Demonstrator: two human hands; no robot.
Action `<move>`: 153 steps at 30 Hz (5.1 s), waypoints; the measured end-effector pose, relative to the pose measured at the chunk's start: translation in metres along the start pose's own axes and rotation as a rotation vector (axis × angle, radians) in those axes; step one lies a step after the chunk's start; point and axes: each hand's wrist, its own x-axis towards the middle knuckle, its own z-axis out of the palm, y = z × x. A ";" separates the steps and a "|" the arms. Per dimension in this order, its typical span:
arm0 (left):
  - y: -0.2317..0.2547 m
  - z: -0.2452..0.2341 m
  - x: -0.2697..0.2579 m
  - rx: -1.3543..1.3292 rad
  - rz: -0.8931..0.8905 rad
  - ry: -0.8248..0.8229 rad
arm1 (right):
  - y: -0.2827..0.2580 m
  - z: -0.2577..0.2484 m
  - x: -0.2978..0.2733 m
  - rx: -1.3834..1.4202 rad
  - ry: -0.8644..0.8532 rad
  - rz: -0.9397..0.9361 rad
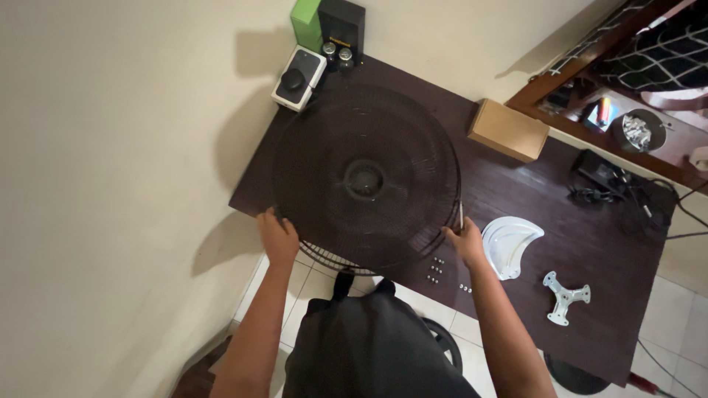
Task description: The person assembles an electric fan by hand, using a screwdriver to secure screws into the motor housing and attaching the front wire cage. The person handles the fan motor, screws, and cage, and uses a screwdriver to tighten the components.
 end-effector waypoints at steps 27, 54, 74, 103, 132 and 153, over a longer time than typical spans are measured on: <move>0.182 0.083 0.030 -1.299 -0.322 -0.984 | -0.016 -0.096 -0.153 1.137 0.336 0.077; 0.183 0.132 0.007 -1.207 -0.779 -1.007 | 0.132 -0.005 -0.167 0.098 0.565 0.270; 0.172 0.141 0.000 -1.250 -0.788 -1.100 | 0.118 -0.026 -0.219 0.674 1.104 0.301; 0.259 0.073 -0.294 -0.845 -0.662 -2.034 | -0.092 -0.053 -0.569 0.509 1.306 0.184; 0.179 -0.036 -0.401 -0.775 -0.403 -2.383 | -0.116 0.010 -0.709 -0.106 1.615 0.519; 0.277 0.053 -0.377 -0.857 0.089 -2.671 | -0.096 -0.039 -0.668 0.137 1.441 0.974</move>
